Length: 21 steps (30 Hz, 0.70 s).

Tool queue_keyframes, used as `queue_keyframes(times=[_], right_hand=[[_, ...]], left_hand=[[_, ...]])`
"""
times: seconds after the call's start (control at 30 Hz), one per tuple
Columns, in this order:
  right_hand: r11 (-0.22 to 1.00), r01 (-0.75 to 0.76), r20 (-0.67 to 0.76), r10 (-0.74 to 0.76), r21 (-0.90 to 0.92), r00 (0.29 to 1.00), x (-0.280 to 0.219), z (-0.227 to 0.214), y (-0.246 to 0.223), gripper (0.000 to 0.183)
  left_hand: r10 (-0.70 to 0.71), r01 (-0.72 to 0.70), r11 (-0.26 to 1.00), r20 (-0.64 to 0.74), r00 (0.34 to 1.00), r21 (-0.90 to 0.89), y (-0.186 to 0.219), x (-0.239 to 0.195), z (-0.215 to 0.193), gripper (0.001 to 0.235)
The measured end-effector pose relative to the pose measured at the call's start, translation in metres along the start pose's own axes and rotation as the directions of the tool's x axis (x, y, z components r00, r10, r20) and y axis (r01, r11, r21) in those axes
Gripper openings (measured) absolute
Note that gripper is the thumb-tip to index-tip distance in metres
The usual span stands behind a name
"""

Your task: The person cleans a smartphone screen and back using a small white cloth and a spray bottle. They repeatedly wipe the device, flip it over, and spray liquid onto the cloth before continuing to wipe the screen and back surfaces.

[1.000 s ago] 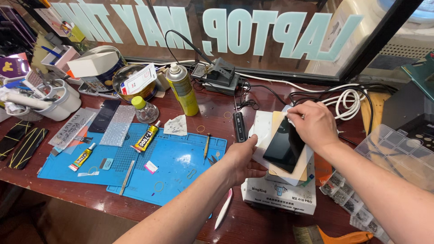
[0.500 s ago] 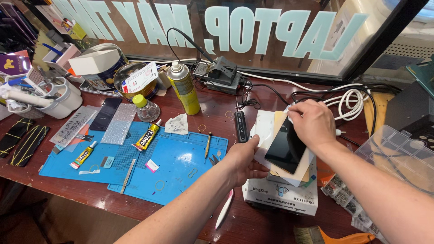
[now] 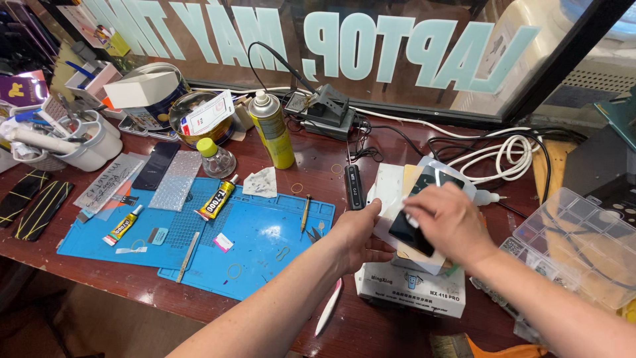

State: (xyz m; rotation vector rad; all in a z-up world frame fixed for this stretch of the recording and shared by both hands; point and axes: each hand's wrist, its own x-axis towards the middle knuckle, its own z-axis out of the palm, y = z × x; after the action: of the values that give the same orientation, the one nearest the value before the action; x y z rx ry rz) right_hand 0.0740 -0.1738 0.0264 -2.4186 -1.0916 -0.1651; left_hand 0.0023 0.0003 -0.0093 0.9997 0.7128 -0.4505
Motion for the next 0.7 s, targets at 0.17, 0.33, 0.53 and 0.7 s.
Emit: queue_keyframes(times=[0.17, 0.33, 0.53, 0.7], right_hand=[[0.987, -0.143, -0.186, 0.126, -0.078, 0.974, 0.038, -0.008, 0.049, 0.014], [0.987, -0.15, -0.096, 0.145, -0.05, 0.985, -0.003, -0.001, 0.01, 0.015], [1.0, 0.004, -0.113, -0.006, -0.012, 0.994, 0.008, 0.011, -0.015, 0.012], [0.972, -0.217, -0.196, 0.197, -0.089, 0.961, 0.041, 0.0, 0.031, 0.015]], left_hand=[[0.014, -0.014, 1.0, -0.004, 1.0, 0.016, -0.003, -0.001, -0.001, 0.047], [0.014, -0.014, 1.0, -0.005, 1.0, -0.006, -0.001, -0.001, 0.001, 0.047], [0.016, -0.016, 1.0, -0.041, 0.999, -0.01, 0.002, -0.007, 0.004, 0.041], [0.055, -0.054, 0.995, -0.002, 0.999, 0.089, 0.001, -0.013, 0.003, 0.024]])
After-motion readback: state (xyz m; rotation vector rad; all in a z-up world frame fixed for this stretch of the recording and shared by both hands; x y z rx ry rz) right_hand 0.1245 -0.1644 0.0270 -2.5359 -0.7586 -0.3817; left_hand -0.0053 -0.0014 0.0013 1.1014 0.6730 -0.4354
